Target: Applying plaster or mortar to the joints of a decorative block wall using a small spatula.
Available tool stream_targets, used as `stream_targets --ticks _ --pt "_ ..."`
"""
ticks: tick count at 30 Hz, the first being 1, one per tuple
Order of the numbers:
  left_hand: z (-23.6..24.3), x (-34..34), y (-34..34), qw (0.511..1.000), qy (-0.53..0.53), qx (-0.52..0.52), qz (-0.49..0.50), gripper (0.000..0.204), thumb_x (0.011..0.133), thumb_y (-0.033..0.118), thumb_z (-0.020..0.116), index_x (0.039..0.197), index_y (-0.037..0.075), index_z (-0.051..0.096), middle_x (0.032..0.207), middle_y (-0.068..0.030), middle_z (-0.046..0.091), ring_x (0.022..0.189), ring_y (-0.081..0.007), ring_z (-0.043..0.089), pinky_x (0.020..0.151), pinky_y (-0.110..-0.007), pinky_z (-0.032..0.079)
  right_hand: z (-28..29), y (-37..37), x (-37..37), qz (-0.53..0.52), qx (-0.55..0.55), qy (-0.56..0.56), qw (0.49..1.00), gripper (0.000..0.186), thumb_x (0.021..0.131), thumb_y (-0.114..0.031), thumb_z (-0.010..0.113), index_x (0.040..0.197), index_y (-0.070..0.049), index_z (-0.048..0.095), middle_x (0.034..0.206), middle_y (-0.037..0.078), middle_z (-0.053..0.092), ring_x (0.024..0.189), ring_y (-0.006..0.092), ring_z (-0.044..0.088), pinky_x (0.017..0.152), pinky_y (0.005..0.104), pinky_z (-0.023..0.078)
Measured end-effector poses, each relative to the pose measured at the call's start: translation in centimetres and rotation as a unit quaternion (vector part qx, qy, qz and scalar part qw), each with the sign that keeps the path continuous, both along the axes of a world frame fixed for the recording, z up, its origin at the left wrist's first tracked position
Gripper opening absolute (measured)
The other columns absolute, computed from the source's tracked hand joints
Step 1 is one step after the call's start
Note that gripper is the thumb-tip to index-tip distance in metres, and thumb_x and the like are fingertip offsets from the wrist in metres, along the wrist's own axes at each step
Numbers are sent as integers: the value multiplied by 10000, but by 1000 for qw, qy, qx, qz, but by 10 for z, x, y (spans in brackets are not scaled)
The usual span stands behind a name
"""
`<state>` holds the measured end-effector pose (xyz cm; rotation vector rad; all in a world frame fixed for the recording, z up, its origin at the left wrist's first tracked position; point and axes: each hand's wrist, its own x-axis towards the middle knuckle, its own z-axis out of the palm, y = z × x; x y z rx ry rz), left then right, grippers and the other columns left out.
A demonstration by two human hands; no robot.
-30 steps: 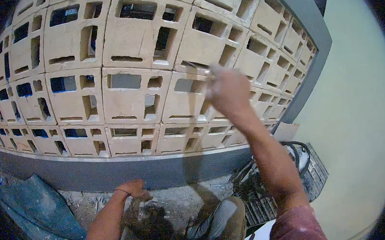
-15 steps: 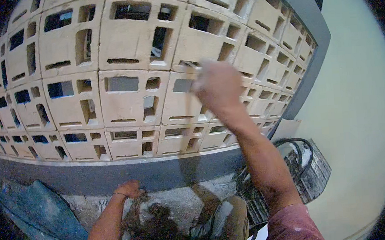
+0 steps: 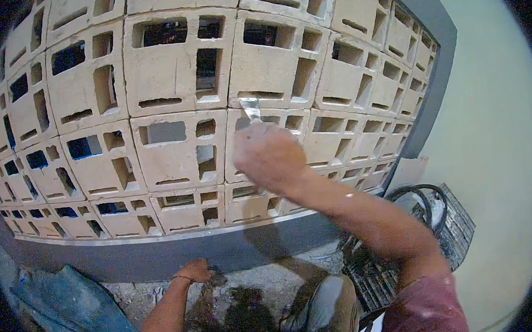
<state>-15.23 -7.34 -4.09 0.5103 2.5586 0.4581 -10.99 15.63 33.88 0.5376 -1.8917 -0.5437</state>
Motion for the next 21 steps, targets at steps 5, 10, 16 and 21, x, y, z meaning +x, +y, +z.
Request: stream_targets --ticks 5,10,16,21 --pt "-71 -18 -32 998 62 -19 -28 519 794 321 711 1180 -23 662 1264 -272 630 1188 -438 604 1018 -450 493 47 61 0 10 57 -55 997 80 825 -112 590 832 -44 632 650 123 617 540 279 642 460 404 518" --pt "-45 -7 -28 999 2 -48 -12 550 778 296 715 1209 -38 637 1288 -308 600 1224 -443 578 1039 -468 476 2 69 32 -1 -31 -70 997 71 852 -110 597 899 -57 591 686 124 619 596 319 646 509 443 512" --pt "-43 18 -14 998 55 -38 -8 576 824 397 712 1185 -48 650 1245 -304 626 1203 -448 589 1023 -485 485 -63 80 55 102 -334 -134 928 169 832 -60 665 997 -29 646 841 207 658 727 414 643 634 480 500" --pt "-9 42 33 996 6 -41 -73 579 857 449 681 1180 -31 656 1250 -287 631 1179 -450 601 1010 -501 488 -55 86 45 62 -326 -153 931 129 850 -116 646 926 -13 655 797 224 651 718 430 638 642 500 496"
